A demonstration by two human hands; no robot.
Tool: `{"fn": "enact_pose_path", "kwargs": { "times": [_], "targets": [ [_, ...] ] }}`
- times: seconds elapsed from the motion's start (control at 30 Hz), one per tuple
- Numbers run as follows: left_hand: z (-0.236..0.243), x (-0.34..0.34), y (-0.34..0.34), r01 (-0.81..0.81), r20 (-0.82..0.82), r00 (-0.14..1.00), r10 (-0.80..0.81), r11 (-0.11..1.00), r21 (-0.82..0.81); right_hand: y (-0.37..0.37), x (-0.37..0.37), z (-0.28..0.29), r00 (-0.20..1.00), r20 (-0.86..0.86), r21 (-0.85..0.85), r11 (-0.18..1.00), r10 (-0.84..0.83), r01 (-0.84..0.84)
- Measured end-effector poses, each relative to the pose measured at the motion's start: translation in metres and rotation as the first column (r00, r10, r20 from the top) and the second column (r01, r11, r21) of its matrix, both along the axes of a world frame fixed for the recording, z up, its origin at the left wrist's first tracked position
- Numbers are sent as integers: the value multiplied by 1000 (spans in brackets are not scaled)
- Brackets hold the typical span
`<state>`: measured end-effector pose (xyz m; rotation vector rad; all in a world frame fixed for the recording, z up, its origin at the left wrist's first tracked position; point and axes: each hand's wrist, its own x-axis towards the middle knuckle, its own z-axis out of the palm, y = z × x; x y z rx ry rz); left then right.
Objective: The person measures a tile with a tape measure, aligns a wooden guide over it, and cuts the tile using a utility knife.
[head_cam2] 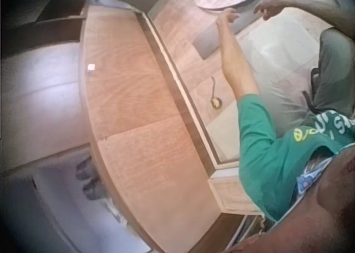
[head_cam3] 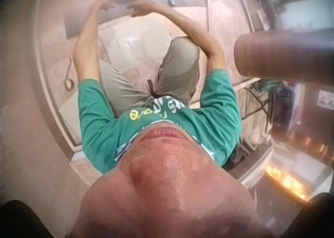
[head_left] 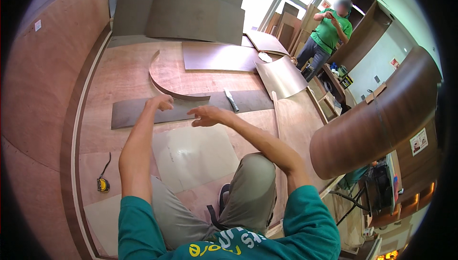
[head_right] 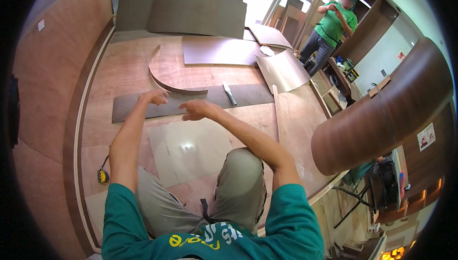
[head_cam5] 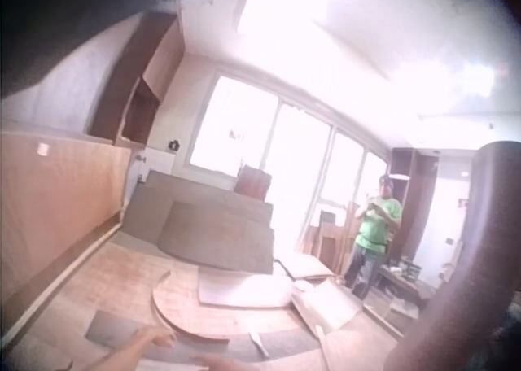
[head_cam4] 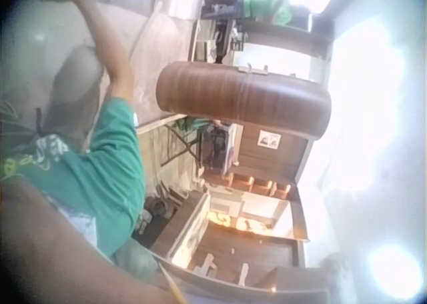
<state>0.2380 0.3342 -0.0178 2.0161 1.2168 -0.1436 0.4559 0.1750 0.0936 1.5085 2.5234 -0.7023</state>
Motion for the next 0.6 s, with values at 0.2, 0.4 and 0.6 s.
{"fn": "enact_pose_path", "kwargs": {
  "times": [0.2,0.4,0.6],
  "targets": [
    [-9,-13,11,-11,-6,1000,11,999,32,37,40,75,966,155,574,815,-205,81],
    [-3,17,-3,35,20,999,-36,999,16,71,132,194,905,251,933,335,-344,-132],
    [-26,-12,23,-10,41,999,11,1000,-16,82,150,302,902,54,997,73,-429,-25]
  ]
}}
